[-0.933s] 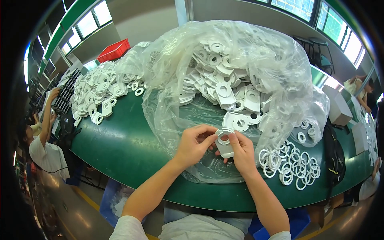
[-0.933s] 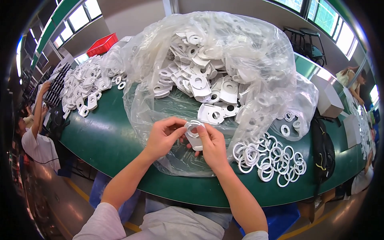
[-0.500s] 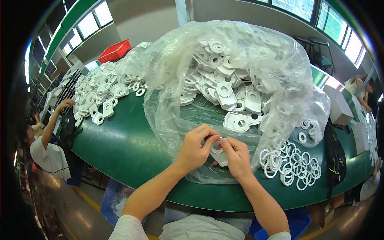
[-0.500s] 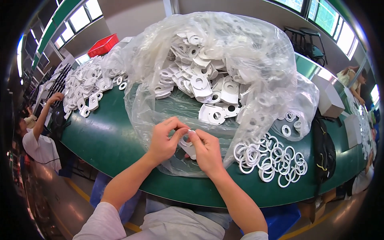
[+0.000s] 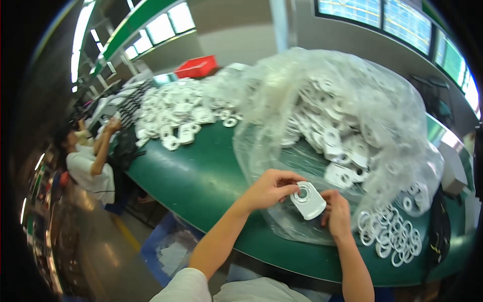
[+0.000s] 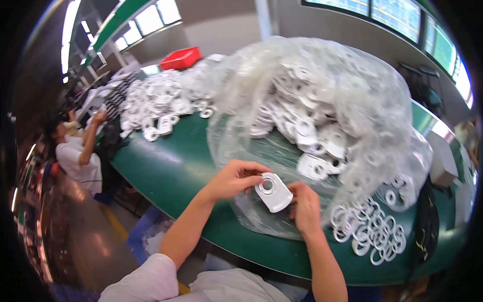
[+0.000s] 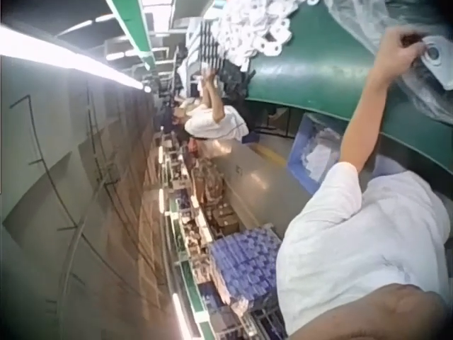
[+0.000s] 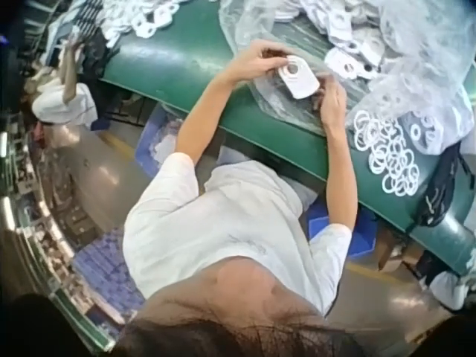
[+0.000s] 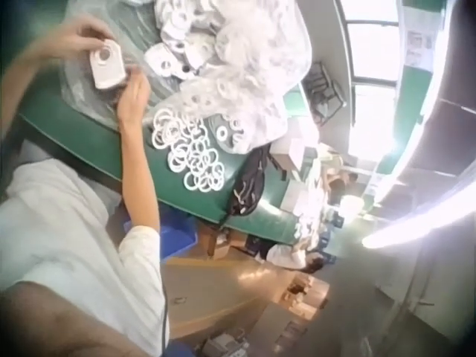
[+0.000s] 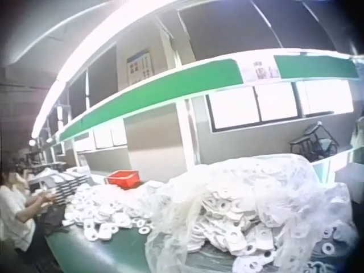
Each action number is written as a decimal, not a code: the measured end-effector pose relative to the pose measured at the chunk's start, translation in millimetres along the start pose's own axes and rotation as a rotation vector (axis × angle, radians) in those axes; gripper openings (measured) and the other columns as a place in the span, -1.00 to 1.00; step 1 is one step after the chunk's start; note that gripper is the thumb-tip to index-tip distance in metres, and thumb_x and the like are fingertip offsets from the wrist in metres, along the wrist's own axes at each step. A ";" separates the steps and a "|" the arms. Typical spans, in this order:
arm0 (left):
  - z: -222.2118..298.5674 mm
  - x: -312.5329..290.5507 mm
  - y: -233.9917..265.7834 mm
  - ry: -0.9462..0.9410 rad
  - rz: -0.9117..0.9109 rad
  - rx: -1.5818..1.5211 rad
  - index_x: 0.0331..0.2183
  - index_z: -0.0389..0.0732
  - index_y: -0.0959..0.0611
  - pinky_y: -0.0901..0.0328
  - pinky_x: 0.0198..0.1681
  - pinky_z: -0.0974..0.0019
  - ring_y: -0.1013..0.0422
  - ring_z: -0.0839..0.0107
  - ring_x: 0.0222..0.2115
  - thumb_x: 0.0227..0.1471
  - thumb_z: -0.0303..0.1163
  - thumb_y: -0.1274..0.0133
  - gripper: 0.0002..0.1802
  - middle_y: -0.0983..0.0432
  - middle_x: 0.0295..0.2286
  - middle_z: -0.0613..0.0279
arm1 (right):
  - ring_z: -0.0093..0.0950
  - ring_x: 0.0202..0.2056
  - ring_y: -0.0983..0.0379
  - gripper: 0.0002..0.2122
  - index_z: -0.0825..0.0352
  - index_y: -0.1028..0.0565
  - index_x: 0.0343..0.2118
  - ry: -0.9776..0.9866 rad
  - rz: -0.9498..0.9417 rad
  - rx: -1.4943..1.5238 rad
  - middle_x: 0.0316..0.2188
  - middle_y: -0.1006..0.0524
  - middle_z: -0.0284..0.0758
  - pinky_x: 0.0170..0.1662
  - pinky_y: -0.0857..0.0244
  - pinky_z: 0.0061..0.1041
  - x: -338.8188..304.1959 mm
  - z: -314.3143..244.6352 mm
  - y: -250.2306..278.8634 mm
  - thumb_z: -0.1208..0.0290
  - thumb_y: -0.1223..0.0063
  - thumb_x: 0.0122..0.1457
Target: Assembling small white plastic components at a factory workbench by fitting rings onto bases.
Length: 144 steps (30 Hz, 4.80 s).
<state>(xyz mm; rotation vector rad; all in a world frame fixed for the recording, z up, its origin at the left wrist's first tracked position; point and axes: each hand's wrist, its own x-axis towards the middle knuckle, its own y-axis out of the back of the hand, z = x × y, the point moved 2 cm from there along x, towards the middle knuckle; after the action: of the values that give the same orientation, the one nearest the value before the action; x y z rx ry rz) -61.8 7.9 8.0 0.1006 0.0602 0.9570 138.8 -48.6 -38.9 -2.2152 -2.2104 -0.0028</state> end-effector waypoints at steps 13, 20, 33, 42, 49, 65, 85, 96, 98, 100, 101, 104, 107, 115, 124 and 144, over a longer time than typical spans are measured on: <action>-29.2 -86.7 290.4 -0.109 1.195 -0.179 0.07 -0.53 -0.19 -0.47 -0.40 0.26 -0.51 0.15 -0.43 0.03 -0.52 0.03 -0.41 -0.38 -0.17 -0.15 | -0.58 -0.70 -0.33 -0.57 0.46 -0.50 -0.67 -0.087 -0.082 -0.021 -0.71 -0.48 -0.27 -0.60 -0.13 -0.60 -2.2 -2.1 -5.2 0.32 0.33 0.19; 12.0 -12.0 170.3 -0.176 0.689 0.385 -0.16 -0.37 -0.52 -0.43 -0.37 0.38 -0.49 0.41 -0.39 0.02 -0.54 0.01 -0.71 -0.51 -0.30 0.15 | -0.58 -0.67 -0.36 -0.62 0.49 -0.53 -0.59 -0.040 -0.096 -0.107 -0.69 -0.50 -0.28 -0.55 -0.23 -0.58 1.5 -1.4 -8.3 0.36 0.31 0.14; -0.3 91.7 -78.8 -0.537 0.112 0.973 -0.18 -0.24 -0.57 -0.26 -0.06 0.18 -0.34 0.12 -0.10 -0.30 -0.46 -0.26 -0.51 -0.48 -0.23 0.09 | -0.51 -0.58 -0.46 -0.88 0.42 -0.55 -0.45 0.287 0.601 -0.751 -0.60 -0.54 -0.27 -0.47 -0.29 -0.58 -12.2 -69.9 152.8 0.54 0.03 0.01; 5.1 83.5 -50.4 -0.225 0.216 0.440 -0.19 -0.26 -0.57 -0.33 -0.32 0.34 -0.50 0.31 -0.40 -0.16 -0.48 -0.18 -0.62 -0.57 -0.48 0.11 | -0.20 -0.25 -0.48 -0.67 0.32 -0.56 -0.29 -0.193 0.647 -1.253 -0.32 -0.55 -0.12 -0.16 -0.33 -0.34 -28.8 -41.0 243.3 0.33 -0.25 -0.18; -12.6 38.1 -44.1 -0.111 0.047 -0.056 -0.06 -0.35 -0.40 -0.41 -0.35 0.40 -0.50 0.39 -0.39 0.01 -0.56 -0.03 -0.60 -0.50 -0.28 0.15 | -0.28 -0.34 -0.51 -0.68 0.34 -0.55 -0.27 -0.092 0.603 -1.281 -0.38 -0.56 -0.14 -0.23 -0.36 -0.40 -18.3 -45.7 238.2 0.36 -0.22 -0.15; -31.5 15.0 -61.0 0.151 -0.092 -0.711 -0.01 -0.22 -0.37 -0.51 -0.37 0.19 -0.48 0.38 -0.29 0.18 -0.28 0.11 -0.63 -0.46 -0.24 0.21 | -0.19 -0.01 -0.37 -0.68 0.45 -0.46 -0.13 0.666 -0.027 -0.985 -0.06 -0.45 -0.15 0.05 -0.25 -0.25 -8.7 -55.6 -2.3 0.67 0.04 -0.03; -11.9 10.7 -56.9 -0.222 0.310 0.245 -0.23 -0.29 -0.53 -0.29 -0.47 0.49 -0.40 0.54 -0.49 0.03 -0.48 -0.06 -0.79 -0.49 -0.45 0.24 | -0.65 -0.23 -0.38 -0.76 0.43 -0.28 -0.04 0.164 -0.025 0.365 -0.24 -0.46 -0.33 -0.16 -0.26 -0.64 3.6 2.0 -11.4 0.54 0.18 0.23; 49.4 47.1 -130.7 -0.628 -0.039 0.835 -0.37 -0.18 -0.64 -0.34 -0.36 0.25 -0.43 0.19 -0.38 -0.19 -0.49 -0.13 -0.80 -0.49 -0.43 0.16 | -0.43 -0.35 -0.49 -0.75 0.33 -0.34 -0.08 0.434 -0.014 0.084 -0.26 -0.49 -0.20 -0.23 -0.38 -0.47 17.3 21.2 2.6 0.45 0.06 0.18; 45.2 54.9 -136.0 -0.580 -0.052 0.861 -0.38 -0.18 -0.64 -0.34 -0.34 0.24 -0.43 0.18 -0.37 -0.17 -0.46 -0.12 -0.82 -0.50 -0.43 0.16 | -0.39 -0.35 -0.50 -0.74 0.35 -0.34 -0.08 0.200 -0.103 0.357 -0.27 -0.50 -0.20 -0.24 -0.39 -0.44 20.8 18.5 0.1 0.44 0.04 0.17; 45.6 59.4 -147.9 -0.677 0.011 0.822 -0.38 -0.19 -0.63 -0.34 -0.35 0.23 -0.43 0.18 -0.39 -0.18 -0.46 -0.11 -0.81 -0.48 -0.47 0.15 | -0.36 -0.35 -0.51 -0.73 0.36 -0.33 -0.08 -0.049 -0.182 0.617 -0.29 -0.51 -0.20 -0.25 -0.41 -0.41 16.9 15.3 5.9 0.43 0.02 0.16; 53.5 55.7 -156.2 -0.603 -0.083 0.852 -0.37 -0.18 -0.63 -0.33 -0.32 0.21 -0.41 0.20 -0.37 -0.21 -0.49 -0.11 -0.78 -0.47 -0.48 0.19 | -0.34 -0.36 -0.52 -0.72 0.37 -0.33 -0.08 -0.181 -0.219 0.742 -0.29 -0.51 -0.20 -0.25 -0.41 -0.40 16.2 13.9 5.5 0.42 0.01 0.16; 45.4 60.7 -164.0 -0.577 -0.217 1.039 -0.35 -0.14 -0.64 -0.31 -0.26 0.21 -0.38 0.23 -0.33 -0.22 -0.51 -0.11 -0.75 -0.46 -0.46 0.24 | -0.40 -0.32 -0.50 -0.70 0.32 -0.30 -0.02 -0.100 -0.167 0.613 -0.25 -0.48 -0.20 -0.23 -0.39 -0.45 12.7 3.1 -4.1 0.44 0.08 0.18; 42.8 69.5 -178.8 -0.558 -0.310 1.176 -0.36 -0.12 -0.65 -0.30 -0.22 0.21 -0.34 0.24 -0.24 -0.28 -0.52 -0.13 -0.72 -0.41 -0.39 0.25 | -0.30 -0.33 -0.53 -0.63 0.34 -0.21 0.05 0.043 -0.080 0.325 -0.27 -0.50 -0.18 -0.32 -0.43 -0.34 24.0 31.7 2.1 0.46 0.06 0.18; 29.4 71.2 -198.8 -0.861 -0.465 1.162 -0.59 -0.16 -0.62 -0.33 -0.27 0.26 -0.36 0.22 -0.23 -0.42 -0.48 -0.16 -0.86 -0.38 -0.36 0.17 | -0.30 -0.34 -0.54 -0.62 0.35 -0.19 0.05 -0.150 -0.151 0.626 -0.27 -0.50 -0.17 -0.35 -0.44 -0.38 15.0 14.8 0.0 0.49 0.04 0.19; 38.3 103.3 -186.5 -0.098 -0.333 0.264 -0.43 -0.38 -0.63 -0.36 -0.51 0.43 -0.48 0.48 -0.59 -0.13 -0.53 -0.18 -0.87 -0.55 -0.57 0.20 | -0.47 -0.17 -0.39 -0.60 0.39 -0.23 0.02 0.041 -0.169 0.540 -0.16 -0.41 -0.22 -0.20 -0.33 -0.50 22.2 50.2 6.2 0.41 -0.02 0.16; 42.1 107.4 -189.3 0.093 -0.409 -0.555 -0.20 -0.35 -0.55 -0.46 -0.33 0.37 -0.50 0.44 -0.40 0.01 -0.48 -0.11 -0.73 -0.52 -0.44 0.18 | -0.29 -0.27 -0.53 -0.62 0.37 -0.19 0.04 -0.123 -0.242 0.680 -0.24 -0.51 -0.17 -0.28 -0.45 -0.38 15.9 18.5 2.1 0.42 0.03 0.20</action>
<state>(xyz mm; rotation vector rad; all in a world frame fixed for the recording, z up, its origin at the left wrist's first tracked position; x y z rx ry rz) 157.8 -15.0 27.8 -0.4546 -0.0976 0.5422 140.7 -32.5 -57.2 -1.6099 -2.0811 0.7711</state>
